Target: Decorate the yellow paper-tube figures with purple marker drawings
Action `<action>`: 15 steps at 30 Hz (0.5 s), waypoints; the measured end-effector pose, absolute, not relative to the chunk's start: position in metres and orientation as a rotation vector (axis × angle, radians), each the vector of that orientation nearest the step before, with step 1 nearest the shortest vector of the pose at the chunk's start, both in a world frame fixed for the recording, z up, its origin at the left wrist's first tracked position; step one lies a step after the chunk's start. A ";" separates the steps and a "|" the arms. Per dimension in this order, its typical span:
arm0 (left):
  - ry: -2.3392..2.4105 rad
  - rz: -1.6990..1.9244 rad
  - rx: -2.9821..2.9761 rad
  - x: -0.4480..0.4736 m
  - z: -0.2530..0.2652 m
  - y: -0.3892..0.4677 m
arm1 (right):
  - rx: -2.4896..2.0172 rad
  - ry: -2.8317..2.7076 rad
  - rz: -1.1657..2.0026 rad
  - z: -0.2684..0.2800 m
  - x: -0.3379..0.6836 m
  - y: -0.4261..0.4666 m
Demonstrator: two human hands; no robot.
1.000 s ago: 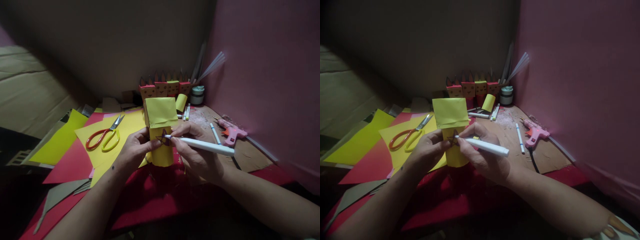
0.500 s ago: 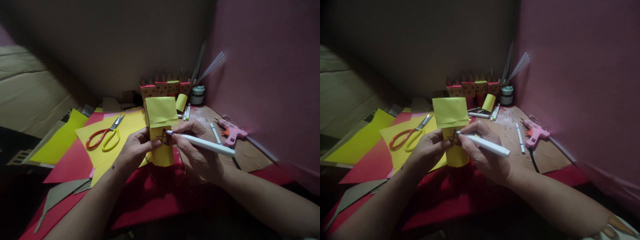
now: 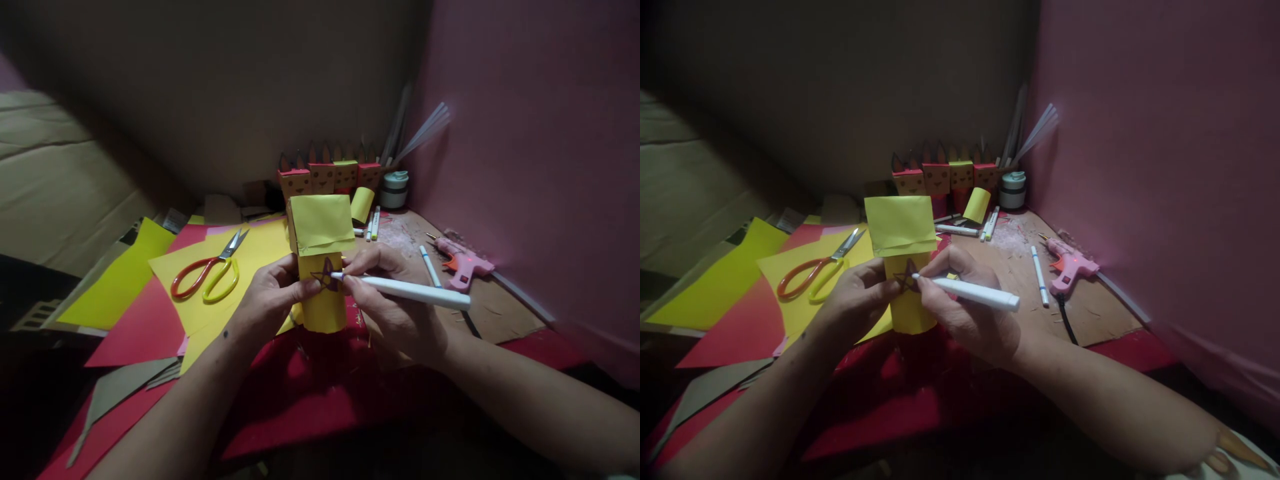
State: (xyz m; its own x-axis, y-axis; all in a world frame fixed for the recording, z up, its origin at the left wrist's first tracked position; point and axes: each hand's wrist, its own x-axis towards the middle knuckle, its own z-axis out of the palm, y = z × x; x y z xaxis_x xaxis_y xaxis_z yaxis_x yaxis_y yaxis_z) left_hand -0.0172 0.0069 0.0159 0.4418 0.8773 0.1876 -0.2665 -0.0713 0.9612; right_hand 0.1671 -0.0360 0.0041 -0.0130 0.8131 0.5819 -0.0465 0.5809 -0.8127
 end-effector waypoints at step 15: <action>0.637 1.071 1.266 -0.016 0.015 0.006 | -0.668 -1.394 0.762 0.010 0.165 -0.036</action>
State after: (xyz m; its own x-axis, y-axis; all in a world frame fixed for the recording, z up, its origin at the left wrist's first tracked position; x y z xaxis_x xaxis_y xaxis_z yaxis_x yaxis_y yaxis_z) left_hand -0.0164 0.0062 0.0154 0.4074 0.8981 0.1659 -0.2824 -0.0488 0.9580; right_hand 0.1651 -0.0360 0.0098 0.0212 0.7979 0.6024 -0.0759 0.6021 -0.7948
